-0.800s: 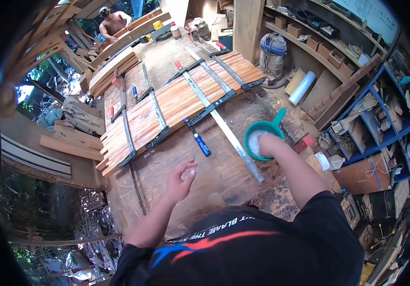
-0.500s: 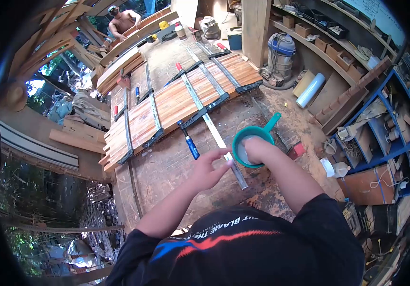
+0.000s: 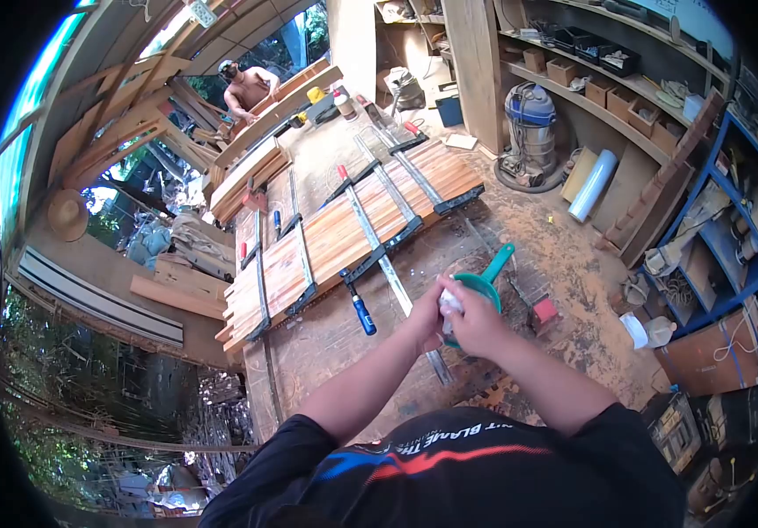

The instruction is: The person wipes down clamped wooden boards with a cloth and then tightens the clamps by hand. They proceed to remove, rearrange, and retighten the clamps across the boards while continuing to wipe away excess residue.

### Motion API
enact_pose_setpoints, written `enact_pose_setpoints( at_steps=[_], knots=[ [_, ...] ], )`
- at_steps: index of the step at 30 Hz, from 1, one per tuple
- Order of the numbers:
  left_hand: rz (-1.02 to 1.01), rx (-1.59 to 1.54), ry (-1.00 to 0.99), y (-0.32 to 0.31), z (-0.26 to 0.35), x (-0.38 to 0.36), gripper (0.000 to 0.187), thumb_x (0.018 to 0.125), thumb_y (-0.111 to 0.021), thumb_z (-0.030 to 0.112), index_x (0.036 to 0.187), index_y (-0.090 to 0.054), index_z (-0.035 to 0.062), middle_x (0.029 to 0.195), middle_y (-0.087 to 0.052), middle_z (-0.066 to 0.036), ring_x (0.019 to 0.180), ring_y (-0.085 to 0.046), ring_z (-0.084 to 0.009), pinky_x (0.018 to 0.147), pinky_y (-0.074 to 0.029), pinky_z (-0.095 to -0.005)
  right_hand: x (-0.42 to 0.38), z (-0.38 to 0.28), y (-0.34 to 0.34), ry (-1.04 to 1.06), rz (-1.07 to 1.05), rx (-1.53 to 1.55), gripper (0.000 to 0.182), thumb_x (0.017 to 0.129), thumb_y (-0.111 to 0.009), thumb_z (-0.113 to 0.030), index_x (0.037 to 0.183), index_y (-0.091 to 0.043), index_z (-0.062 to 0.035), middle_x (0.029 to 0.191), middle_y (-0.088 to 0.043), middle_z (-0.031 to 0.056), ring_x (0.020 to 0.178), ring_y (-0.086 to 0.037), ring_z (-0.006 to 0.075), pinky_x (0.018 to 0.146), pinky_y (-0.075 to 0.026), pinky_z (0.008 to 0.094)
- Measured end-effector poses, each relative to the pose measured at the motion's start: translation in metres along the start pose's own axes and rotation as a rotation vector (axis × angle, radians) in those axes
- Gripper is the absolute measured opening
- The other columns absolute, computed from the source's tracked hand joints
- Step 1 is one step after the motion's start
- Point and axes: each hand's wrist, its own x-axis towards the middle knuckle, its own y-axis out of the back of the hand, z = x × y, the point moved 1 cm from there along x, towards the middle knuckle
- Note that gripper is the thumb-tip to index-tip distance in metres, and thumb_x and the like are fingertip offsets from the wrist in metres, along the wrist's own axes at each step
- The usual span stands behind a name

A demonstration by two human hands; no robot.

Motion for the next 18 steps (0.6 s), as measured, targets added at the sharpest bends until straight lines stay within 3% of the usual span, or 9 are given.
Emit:
enact_pose_setpoints(
  at_steps=[2,5,7,10,13,14,17,18],
  knots=[
    [0.075,-0.038,-0.092,0.005,-0.010,0.016,0.045,0.112,-0.040,0.046,0.133,-0.059,0.0114,0.120,-0.069,-0.012,0.112,-0.068,-0.0275,0.095,-0.056,-0.0449,0.001,0.034,-0.018,0.268,0.010,-0.226,0.063,0.094,-0.062,-0.009,0.154,-0.045,-0.0006,0.155,-0.049,0.0270,0.146,-0.046,0.0421,0.121,-0.038,0.0441],
    [0.351,0.119,-0.277,0.002,-0.016,0.031,0.048,0.114,-0.036,0.045,0.133,-0.058,0.0067,0.120,-0.068,-0.015,0.112,-0.067,-0.0286,0.095,-0.055,-0.0462,-0.007,0.021,-0.002,0.219,-0.077,-0.661,0.070,0.093,-0.059,-0.010,0.157,-0.036,0.0048,0.162,-0.035,0.0323,0.154,-0.030,0.0467,0.127,-0.027,0.0469],
    [0.488,0.258,-0.368,0.007,-0.013,0.041,0.055,0.113,-0.035,0.049,0.130,-0.060,0.0040,0.120,-0.068,-0.016,0.113,-0.066,-0.0291,0.096,-0.054,-0.0470,-0.012,0.012,0.007,0.200,-0.129,-0.662,0.072,0.093,-0.059,-0.013,0.157,-0.033,0.0069,0.161,-0.034,0.0349,0.153,-0.030,0.0475,0.127,-0.026,0.0474],
    [0.550,0.282,-0.293,-0.002,-0.003,0.040,0.066,0.111,-0.032,0.058,0.126,-0.063,0.0016,0.122,-0.067,-0.017,0.108,-0.066,-0.0290,0.094,-0.053,-0.0482,-0.010,0.013,0.003,0.100,-0.194,-0.618,0.079,0.090,-0.063,-0.015,0.157,-0.030,0.0100,0.160,-0.034,0.0362,0.151,-0.033,0.0478,0.127,-0.028,0.0484],
    [0.560,0.222,-0.294,0.000,-0.008,0.054,0.075,0.111,-0.027,0.058,0.121,-0.070,-0.0013,0.121,-0.070,-0.026,0.111,-0.069,-0.0366,0.100,-0.050,-0.0492,0.005,0.029,-0.004,0.067,-0.182,-0.585,0.088,0.087,-0.069,-0.018,0.157,-0.026,0.0118,0.159,-0.036,0.0359,0.149,-0.036,0.0477,0.126,-0.030,0.0487],
    [0.603,0.368,-0.337,0.007,-0.012,0.057,0.071,0.111,-0.031,0.055,0.116,-0.072,-0.0017,0.114,-0.072,-0.027,0.109,-0.070,-0.0376,0.099,-0.051,-0.0487,0.007,0.035,-0.007,0.071,-0.175,-0.576,0.091,0.086,-0.071,-0.019,0.158,-0.025,0.0121,0.158,-0.037,0.0357,0.148,-0.037,0.0476,0.125,-0.030,0.0487],
    [0.671,0.720,-0.508,-0.007,-0.014,0.039,0.056,0.111,-0.042,0.049,0.109,-0.070,0.0003,0.101,-0.072,-0.013,0.094,-0.068,-0.0245,0.086,-0.053,-0.0437,0.015,0.023,-0.002,-0.068,-0.162,-0.413,0.098,0.083,-0.078,-0.025,0.158,-0.025,0.0106,0.149,-0.050,0.0327,0.140,-0.050,0.0438,0.119,-0.039,0.0480],
    [0.649,0.673,-0.622,-0.015,-0.013,0.034,0.053,0.111,-0.043,0.046,0.109,-0.070,0.0006,0.099,-0.072,-0.012,0.091,-0.068,-0.0221,0.084,-0.053,-0.0413,0.022,0.025,0.000,-0.118,-0.178,-0.348,0.099,0.083,-0.079,-0.026,0.159,-0.025,0.0089,0.145,-0.054,0.0313,0.135,-0.054,0.0426,0.116,-0.042,0.0474]
  ],
)
